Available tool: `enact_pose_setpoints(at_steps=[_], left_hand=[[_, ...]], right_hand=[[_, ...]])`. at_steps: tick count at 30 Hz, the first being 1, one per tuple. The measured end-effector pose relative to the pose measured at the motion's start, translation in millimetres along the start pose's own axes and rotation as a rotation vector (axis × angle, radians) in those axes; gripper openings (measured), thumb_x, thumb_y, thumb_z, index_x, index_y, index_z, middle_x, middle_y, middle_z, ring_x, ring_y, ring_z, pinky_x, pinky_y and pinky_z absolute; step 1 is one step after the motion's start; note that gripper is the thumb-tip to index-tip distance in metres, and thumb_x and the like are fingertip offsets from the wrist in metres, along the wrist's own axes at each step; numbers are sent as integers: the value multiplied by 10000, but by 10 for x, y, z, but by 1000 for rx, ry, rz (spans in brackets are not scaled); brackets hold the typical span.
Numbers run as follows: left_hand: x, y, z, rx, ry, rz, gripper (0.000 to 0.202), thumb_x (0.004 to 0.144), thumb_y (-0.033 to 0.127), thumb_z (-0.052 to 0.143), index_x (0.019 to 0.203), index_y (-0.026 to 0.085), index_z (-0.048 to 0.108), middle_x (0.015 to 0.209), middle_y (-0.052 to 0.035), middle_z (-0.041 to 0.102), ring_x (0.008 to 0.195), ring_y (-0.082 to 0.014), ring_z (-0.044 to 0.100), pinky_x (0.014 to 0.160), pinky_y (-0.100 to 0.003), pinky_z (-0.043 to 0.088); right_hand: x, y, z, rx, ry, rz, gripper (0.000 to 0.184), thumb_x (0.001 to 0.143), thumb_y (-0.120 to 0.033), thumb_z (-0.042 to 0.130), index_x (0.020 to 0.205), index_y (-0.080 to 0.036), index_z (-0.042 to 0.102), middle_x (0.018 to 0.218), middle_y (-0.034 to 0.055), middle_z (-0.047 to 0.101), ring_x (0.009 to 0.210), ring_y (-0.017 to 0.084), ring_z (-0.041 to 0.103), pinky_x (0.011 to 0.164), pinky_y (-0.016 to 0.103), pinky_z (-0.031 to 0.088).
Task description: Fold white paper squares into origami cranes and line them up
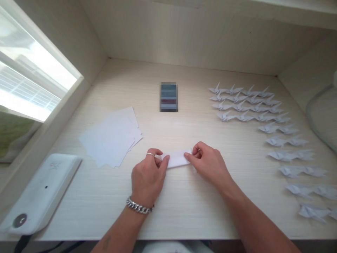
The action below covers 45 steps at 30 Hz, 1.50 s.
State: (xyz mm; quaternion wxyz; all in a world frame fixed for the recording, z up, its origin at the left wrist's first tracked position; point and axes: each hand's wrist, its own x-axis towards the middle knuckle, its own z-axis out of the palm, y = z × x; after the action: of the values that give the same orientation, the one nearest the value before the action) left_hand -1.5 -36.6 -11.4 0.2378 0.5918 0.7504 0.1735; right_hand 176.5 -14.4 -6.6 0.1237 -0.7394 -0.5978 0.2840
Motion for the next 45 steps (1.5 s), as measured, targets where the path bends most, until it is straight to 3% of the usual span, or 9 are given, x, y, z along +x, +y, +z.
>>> enact_pose_setpoints(at_steps=[32,38,45], left_hand=[[-1,14,10,3,5,-24,183,831,415,554,889,243,580,644,38,689,647,-191,658,633,-298,419],[-7,9,17,45,3,7,175,844,411,551,827,242,594,644,32,689,649,-187,653,627,-288,414],[-26,-1,49,181,20,116,229,898,414,463,895,275,645,693,11,691,647,-199,624,580,-290,366]], right_hand=[[-2,22,12,9,-12,-27,210,779,-426,592,696,-239,545,630,-22,646,559,153,551,539,266,326],[-2,3,7,-21,4,-23,208,771,-423,604,687,-243,544,641,-27,650,594,161,558,558,273,328],[-10,-33,1,-57,7,-28,202,777,-412,608,699,-239,537,637,-24,647,609,162,561,568,273,320]])
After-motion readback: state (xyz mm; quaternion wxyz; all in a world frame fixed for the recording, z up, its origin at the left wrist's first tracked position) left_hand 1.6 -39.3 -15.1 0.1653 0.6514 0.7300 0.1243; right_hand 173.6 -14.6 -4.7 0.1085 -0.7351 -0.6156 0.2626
